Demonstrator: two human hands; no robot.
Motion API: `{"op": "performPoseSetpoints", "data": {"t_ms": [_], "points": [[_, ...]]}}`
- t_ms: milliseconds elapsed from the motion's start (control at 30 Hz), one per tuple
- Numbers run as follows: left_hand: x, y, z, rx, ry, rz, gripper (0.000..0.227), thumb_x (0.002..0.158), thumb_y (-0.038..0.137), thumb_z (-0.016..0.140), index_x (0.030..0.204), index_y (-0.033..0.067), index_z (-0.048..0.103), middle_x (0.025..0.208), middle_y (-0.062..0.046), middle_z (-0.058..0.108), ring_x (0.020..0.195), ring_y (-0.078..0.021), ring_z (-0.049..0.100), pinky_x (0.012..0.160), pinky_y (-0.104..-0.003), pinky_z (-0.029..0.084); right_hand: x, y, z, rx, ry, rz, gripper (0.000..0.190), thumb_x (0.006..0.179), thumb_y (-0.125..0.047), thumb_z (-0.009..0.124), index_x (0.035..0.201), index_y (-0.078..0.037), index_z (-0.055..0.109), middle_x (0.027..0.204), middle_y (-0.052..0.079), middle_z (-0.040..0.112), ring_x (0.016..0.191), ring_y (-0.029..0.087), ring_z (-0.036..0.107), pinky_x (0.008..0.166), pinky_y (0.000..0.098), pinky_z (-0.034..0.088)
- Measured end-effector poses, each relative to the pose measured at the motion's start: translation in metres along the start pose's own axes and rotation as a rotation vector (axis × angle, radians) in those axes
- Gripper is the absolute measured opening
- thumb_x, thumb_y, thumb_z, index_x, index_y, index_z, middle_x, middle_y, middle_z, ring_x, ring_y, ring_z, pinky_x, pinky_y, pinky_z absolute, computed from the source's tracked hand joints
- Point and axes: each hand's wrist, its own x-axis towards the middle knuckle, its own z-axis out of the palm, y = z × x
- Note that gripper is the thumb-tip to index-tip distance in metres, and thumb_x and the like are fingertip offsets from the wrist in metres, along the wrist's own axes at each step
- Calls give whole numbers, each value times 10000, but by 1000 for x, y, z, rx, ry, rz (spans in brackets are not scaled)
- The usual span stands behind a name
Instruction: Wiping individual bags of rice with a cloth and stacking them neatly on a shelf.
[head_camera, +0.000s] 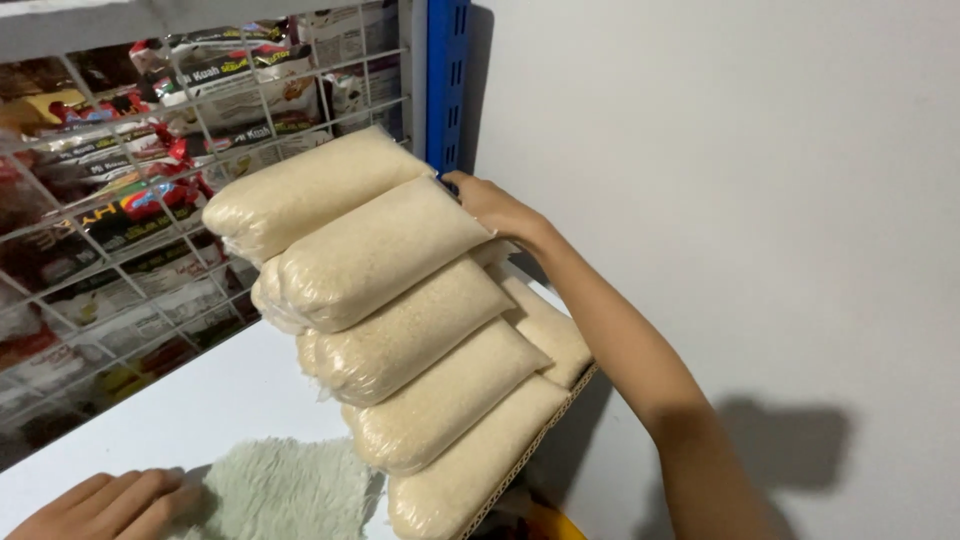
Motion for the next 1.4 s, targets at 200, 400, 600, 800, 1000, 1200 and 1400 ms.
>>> {"op": "performPoseSetpoints", "data": {"t_ms": [200,400,600,800,1000,1200,1400], "points": [[15,26,7,-49,-163,-399,230,871,624,525,1054,526,624,992,271,683,887,-20,725,812,-255,566,0,-13,-7,-47,34,139,655,750,-465,618,1319,-141,614,1301,65,662,1105,241,632,842,380,484],[51,52,-26,-214,196,-530,140,903,328,457,767,338,488,722,180,486,633,-33,463,673,-286,365,24,60,-20,317,-50,4,724,657,-317,847,1306,-45,679,1130,167,712,1063,341,689,880,476,573],[27,32,2,-242,184,-504,56,888,349,456,848,365,421,771,176,447,681,-28,440,699,-307,369,-8,28,-25,327,-147,184,476,752,-311,686,1170,-95,615,1143,78,678,992,191,659,780,298,539],[-6,0,54,-22,-174,-394,375,792,683,589,1162,630,561,990,271,670,775,-24,755,806,-267,592,-54,13,-36,436,88,341,583,669,-351,781,1147,-52,637,1046,102,702,914,213,681,717,314,523],[-7,-2,46,-50,-232,-365,508,760,775,598,1219,559,574,1126,249,652,959,-31,737,886,-292,598,-83,-4,-63,673,454,157,852,585,-476,783,1289,-34,595,1086,84,702,927,205,682,759,285,569],[-12,-1,17,54,-77,-185,652,828,887,462,1236,395,590,1138,148,698,937,-129,761,739,-330,610,-100,-75,-122,513,432,-365,637,691,-484,763,1157,-83,595,993,7,633,872,120,627,710,233,527],[-5,-39,-16,405,-52,127,1067,669,802,639,1542,288,303,1287,-84,600,909,-326,723,684,-470,583,-64,-133,-143,2,79,-774,561,781,-372,820,1198,-53,622,1129,41,615,1024,163,608,818,270,506]]}}
